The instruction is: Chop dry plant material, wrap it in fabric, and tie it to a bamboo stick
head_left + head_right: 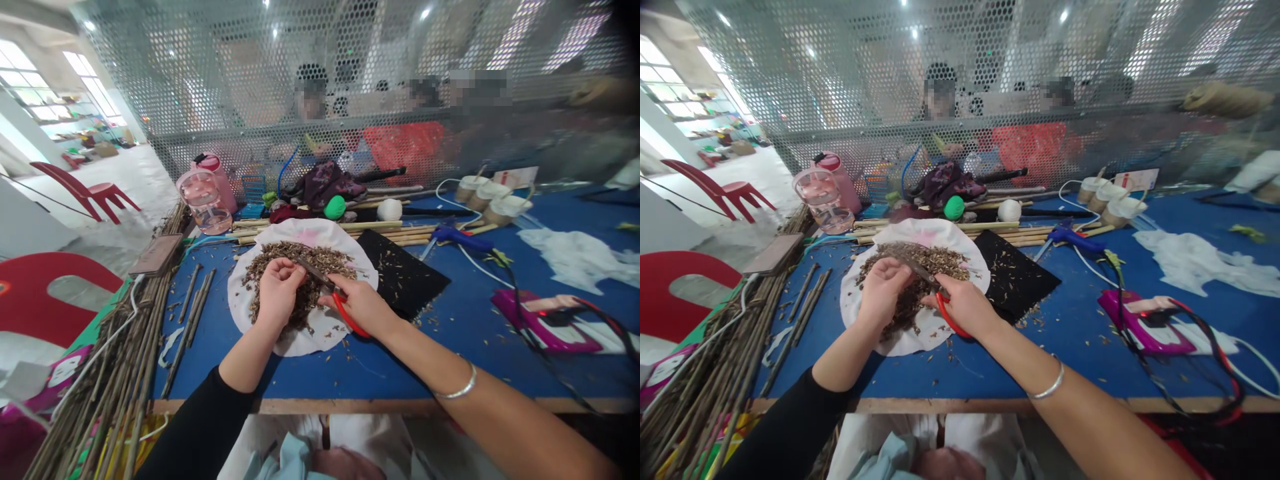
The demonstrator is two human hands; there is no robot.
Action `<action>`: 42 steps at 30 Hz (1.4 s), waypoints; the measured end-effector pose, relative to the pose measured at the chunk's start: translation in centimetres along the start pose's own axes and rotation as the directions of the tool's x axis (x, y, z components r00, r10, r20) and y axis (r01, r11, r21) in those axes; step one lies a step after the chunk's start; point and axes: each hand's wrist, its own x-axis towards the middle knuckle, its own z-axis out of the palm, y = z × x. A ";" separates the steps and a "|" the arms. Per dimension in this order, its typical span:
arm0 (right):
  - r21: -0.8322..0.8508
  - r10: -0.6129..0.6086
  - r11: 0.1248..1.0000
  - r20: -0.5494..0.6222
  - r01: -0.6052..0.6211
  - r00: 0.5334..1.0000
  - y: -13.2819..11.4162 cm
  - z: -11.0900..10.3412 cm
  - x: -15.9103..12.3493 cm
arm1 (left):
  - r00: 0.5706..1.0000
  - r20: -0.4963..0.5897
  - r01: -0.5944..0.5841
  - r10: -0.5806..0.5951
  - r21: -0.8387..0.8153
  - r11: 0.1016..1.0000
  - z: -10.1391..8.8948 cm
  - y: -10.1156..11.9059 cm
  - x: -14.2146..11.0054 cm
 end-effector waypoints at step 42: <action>-0.027 -0.043 0.999 -0.097 0.041 0.994 0.5 -1.4 0.3 | 0.968 0.012 0.251 -0.251 -0.091 0.964 -0.7 0.9 1.1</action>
